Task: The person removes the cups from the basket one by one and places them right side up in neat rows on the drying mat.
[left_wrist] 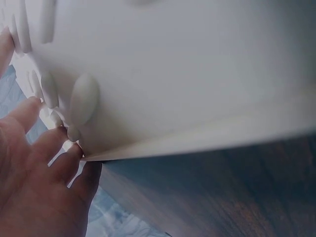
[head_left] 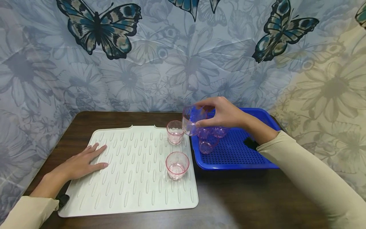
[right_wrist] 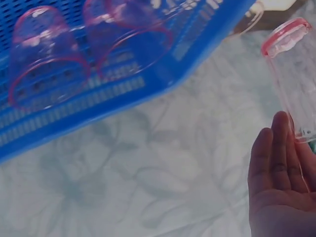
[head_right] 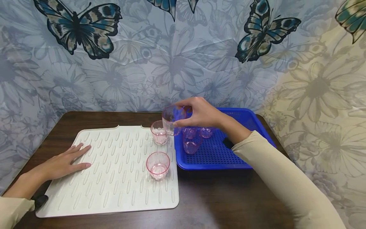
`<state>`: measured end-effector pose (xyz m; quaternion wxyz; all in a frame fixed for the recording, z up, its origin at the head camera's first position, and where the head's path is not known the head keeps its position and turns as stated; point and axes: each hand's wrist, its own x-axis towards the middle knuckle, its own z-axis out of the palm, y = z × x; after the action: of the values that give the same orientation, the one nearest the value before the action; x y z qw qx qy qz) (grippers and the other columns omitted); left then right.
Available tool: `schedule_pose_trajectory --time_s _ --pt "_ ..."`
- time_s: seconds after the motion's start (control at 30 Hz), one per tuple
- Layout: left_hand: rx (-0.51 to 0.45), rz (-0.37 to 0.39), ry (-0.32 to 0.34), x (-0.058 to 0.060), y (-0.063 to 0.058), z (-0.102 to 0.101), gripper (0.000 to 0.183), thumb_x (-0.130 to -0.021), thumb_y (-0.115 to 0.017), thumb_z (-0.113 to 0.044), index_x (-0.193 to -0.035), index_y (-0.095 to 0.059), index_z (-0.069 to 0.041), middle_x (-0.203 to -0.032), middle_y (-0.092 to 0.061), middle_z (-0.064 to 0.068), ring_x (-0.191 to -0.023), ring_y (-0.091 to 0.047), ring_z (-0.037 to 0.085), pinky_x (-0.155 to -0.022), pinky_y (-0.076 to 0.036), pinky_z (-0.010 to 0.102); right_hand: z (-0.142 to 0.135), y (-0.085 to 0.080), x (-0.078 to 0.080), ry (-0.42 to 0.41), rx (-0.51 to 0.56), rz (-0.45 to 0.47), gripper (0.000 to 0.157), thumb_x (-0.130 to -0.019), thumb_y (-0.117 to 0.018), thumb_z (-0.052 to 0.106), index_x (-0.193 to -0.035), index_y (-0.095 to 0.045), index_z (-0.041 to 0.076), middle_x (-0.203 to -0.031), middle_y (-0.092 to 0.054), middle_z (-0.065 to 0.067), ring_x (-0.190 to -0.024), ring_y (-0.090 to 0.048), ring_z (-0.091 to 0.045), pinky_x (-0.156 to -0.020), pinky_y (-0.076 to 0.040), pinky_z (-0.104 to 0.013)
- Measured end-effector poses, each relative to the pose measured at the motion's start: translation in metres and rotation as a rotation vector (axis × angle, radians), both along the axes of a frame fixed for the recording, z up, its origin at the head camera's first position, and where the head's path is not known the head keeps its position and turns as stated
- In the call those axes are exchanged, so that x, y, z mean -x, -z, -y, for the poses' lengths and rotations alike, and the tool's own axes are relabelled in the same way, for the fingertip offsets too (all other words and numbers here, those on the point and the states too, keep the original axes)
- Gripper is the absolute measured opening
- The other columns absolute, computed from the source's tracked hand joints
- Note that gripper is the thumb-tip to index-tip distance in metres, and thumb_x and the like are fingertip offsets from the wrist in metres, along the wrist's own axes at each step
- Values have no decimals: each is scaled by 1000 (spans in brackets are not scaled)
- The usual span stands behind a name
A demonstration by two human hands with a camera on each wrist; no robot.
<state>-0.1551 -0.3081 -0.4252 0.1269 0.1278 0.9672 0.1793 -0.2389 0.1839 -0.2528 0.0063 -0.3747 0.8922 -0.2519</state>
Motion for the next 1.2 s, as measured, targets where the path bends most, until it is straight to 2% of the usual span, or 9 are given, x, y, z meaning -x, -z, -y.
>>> schedule_pose_trajectory --time_s 0.27,0.5,0.57,0.7,0.87,1.03,1.1,1.2 --pt "10 11 2 -1 1 1 87 -93 -57 -62 -156 -31 -8 -157 -22 33 -141 -18 58 -96 -22 81 34 4 -6 -84 -2 25 67 -80 -83 37 -136 -61 7 -113 -70 -5 -98 -64 -15 -84 -54 -39" --pt "11 2 7 -2 3 1 86 -93 -57 -61 -156 -32 -8 -156 -23 34 -140 -19 59 -95 -22 82 64 15 -12 -171 -22 -9 63 -81 -82 40 -131 -64 7 -97 -66 0 -82 -58 -13 -71 -49 -30" --pt "13 0 9 -1 2 0 86 -93 -57 -61 -156 -32 -7 -156 -23 34 -140 -19 60 -95 -22 82 72 18 -15 -202 -36 -11 61 -82 -80 40 -131 -64 8 -97 -64 0 -82 -55 -13 -70 -48 -30" --pt "14 3 9 1 2 -1 86 -93 -57 -61 -156 -31 -8 -156 -22 34 -141 -18 59 -96 -22 81 86 24 -21 -248 -90 0 63 -84 -78 42 -136 -61 10 -106 -65 -2 -91 -58 -12 -75 -49 -27" --pt "13 4 12 1 1 -1 86 -93 -57 -61 -156 -31 -8 -157 -22 34 -141 -18 59 -95 -21 82 104 30 -29 -290 -176 35 69 -86 -76 43 -140 -56 6 -121 -65 -5 -102 -65 -12 -80 -51 -26" --pt "15 3 10 1 1 -1 87 -93 -57 -61 -156 -31 -8 -157 -22 34 -141 -17 59 -95 -20 83 117 38 -34 -334 -252 19 69 -85 -77 43 -138 -57 5 -118 -67 -3 -101 -66 -12 -87 -48 -31" --pt "14 3 9 1 1 -1 87 -93 -57 -61 -156 -30 -8 -157 -22 34 -141 -17 59 -95 -20 83 121 42 -36 -351 -276 24 69 -85 -77 43 -139 -57 5 -117 -67 -3 -99 -65 -10 -90 -46 -29" --pt "14 5 8 1 1 0 87 -93 -57 -61 -157 -30 -8 -157 -22 34 -141 -17 59 -95 -20 83 125 48 -37 -385 -286 48 70 -84 -78 41 -139 -56 3 -117 -66 -6 -98 -66 -12 -85 -49 -24"
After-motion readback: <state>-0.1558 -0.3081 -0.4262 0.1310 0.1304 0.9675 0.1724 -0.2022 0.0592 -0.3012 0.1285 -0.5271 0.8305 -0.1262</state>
